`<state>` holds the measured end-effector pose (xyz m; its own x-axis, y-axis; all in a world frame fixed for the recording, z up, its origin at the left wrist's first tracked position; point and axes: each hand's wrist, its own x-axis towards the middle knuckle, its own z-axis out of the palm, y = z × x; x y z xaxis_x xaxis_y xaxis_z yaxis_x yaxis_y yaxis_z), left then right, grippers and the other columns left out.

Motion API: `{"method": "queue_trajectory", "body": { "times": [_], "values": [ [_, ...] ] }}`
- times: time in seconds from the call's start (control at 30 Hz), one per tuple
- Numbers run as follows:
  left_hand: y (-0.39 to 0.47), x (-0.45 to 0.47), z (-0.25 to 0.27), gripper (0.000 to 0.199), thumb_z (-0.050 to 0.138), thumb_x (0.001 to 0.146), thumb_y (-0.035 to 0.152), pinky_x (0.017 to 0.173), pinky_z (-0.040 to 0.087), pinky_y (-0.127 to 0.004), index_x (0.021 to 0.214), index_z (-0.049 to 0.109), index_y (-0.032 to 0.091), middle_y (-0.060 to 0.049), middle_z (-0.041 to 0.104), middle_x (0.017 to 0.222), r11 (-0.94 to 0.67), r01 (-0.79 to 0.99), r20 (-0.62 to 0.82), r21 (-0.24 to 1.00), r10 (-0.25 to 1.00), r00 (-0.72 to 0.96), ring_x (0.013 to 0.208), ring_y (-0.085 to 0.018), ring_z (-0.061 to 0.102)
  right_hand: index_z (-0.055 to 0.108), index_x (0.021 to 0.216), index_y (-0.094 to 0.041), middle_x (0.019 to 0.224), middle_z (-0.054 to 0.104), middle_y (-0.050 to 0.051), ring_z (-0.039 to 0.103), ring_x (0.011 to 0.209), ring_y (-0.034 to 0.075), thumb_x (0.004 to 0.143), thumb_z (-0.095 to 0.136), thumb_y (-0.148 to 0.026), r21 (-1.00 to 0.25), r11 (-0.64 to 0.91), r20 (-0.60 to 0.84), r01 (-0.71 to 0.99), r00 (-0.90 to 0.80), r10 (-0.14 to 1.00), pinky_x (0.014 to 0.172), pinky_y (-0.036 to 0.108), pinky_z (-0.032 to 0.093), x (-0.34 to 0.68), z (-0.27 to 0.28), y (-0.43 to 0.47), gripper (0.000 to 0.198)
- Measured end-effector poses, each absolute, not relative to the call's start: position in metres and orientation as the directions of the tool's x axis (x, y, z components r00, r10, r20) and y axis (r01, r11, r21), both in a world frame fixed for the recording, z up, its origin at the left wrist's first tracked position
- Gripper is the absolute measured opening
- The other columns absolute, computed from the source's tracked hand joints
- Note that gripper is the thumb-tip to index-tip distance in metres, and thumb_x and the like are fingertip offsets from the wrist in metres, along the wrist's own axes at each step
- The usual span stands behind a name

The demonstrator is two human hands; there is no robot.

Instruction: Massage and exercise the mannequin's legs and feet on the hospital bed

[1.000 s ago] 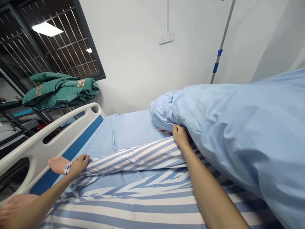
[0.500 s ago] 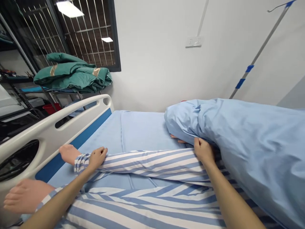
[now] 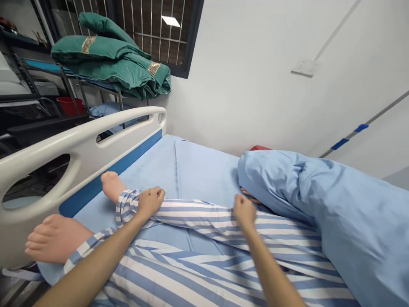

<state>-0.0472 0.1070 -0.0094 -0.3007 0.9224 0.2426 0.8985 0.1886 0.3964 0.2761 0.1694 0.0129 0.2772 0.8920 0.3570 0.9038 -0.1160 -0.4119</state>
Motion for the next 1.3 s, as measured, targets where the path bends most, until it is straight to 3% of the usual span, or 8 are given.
{"method": "queue_trajectory", "body": {
  "times": [0.27, 0.63, 0.8, 0.93, 1.03, 1.13, 1.3],
  "values": [
    [0.105, -0.055, -0.010, 0.033, 0.032, 0.086, 0.029, 0.059, 0.029, -0.026, 0.075, 0.062, 0.021, -0.005, 0.067, 0.076, 0.088, 0.897, 0.262, 0.433, 0.940, -0.219, 0.070, -0.018, 0.059, 0.049, 0.057, -0.020, 0.058, 0.056, 0.002, 0.044, 0.054, 0.014, 0.086, 0.028, -0.037, -0.579, 0.208, 0.282, 0.788, -0.046, 0.958, 0.051, 0.025, 0.023, 0.042, -0.003, 0.138, 0.039],
    [0.107, -0.059, -0.003, 0.035, 0.031, 0.087, 0.034, 0.057, 0.027, -0.026, 0.076, 0.060, 0.018, -0.007, 0.066, 0.076, 0.200, 0.851, 0.182, 0.485, 0.929, -0.322, 0.069, -0.017, 0.057, 0.042, 0.053, -0.022, 0.053, 0.051, -0.001, 0.040, 0.052, 0.014, 0.085, 0.029, -0.040, -0.746, 0.268, 0.316, 0.610, -0.031, 0.948, 0.050, 0.025, 0.024, 0.019, -0.009, 0.136, 0.039],
    [0.115, -0.063, 0.001, 0.031, 0.038, 0.080, 0.031, 0.055, 0.026, -0.024, 0.055, 0.051, 0.018, -0.001, 0.055, 0.056, 0.147, 0.737, 0.159, 0.660, 0.931, -0.328, 0.057, -0.013, 0.047, 0.039, 0.052, -0.021, 0.050, 0.046, -0.003, 0.040, 0.051, 0.013, 0.085, 0.031, -0.041, -0.821, 0.270, 0.297, 0.503, -0.028, 0.955, 0.051, 0.024, 0.027, 0.020, -0.007, 0.139, 0.039],
    [0.130, -0.062, 0.033, 0.031, 0.041, 0.074, 0.030, 0.050, 0.026, -0.022, 0.046, 0.036, 0.018, 0.004, 0.035, 0.043, 0.063, 0.443, 0.091, 0.894, 0.943, -0.319, 0.046, -0.009, 0.035, 0.039, 0.051, -0.021, 0.048, 0.044, -0.003, 0.041, 0.051, 0.012, 0.084, 0.031, -0.042, -0.902, 0.259, 0.272, 0.346, -0.010, 0.962, 0.051, 0.024, 0.029, 0.023, -0.002, 0.142, 0.040],
    [0.137, -0.053, 0.050, 0.031, 0.039, 0.075, 0.034, 0.047, 0.027, -0.022, 0.049, 0.032, 0.020, 0.005, 0.031, 0.043, -0.033, 0.273, 0.134, 0.961, 0.923, -0.360, 0.044, -0.008, 0.030, 0.040, 0.051, -0.020, 0.046, 0.042, -0.004, 0.041, 0.049, 0.011, 0.084, 0.032, -0.043, -0.945, 0.241, 0.248, 0.220, 0.006, 0.969, 0.051, 0.023, 0.031, 0.026, 0.000, 0.143, 0.041],
    [0.134, -0.043, 0.035, 0.031, 0.036, 0.077, 0.034, 0.050, 0.028, -0.022, 0.050, 0.035, 0.019, 0.004, 0.037, 0.045, -0.017, 0.380, 0.176, 0.925, 0.904, -0.390, 0.048, -0.009, 0.035, 0.037, 0.051, -0.021, 0.046, 0.039, -0.004, 0.038, 0.048, 0.011, 0.083, 0.032, -0.044, -0.957, 0.235, 0.242, 0.170, 0.019, 0.970, 0.050, 0.023, 0.030, 0.027, 0.000, 0.143, 0.040],
    [0.122, -0.037, -0.008, 0.033, 0.035, 0.084, 0.032, 0.057, 0.026, -0.025, 0.061, 0.053, 0.018, -0.004, 0.060, 0.064, 0.145, 0.720, 0.201, 0.679, 0.906, -0.372, 0.061, -0.013, 0.047, 0.033, 0.053, -0.021, 0.049, 0.039, -0.004, 0.035, 0.051, 0.011, 0.084, 0.032, -0.040, -0.892, 0.273, 0.323, 0.360, 0.085, 0.942, 0.050, 0.024, 0.027, 0.028, -0.006, 0.140, 0.036]
  ]
}}
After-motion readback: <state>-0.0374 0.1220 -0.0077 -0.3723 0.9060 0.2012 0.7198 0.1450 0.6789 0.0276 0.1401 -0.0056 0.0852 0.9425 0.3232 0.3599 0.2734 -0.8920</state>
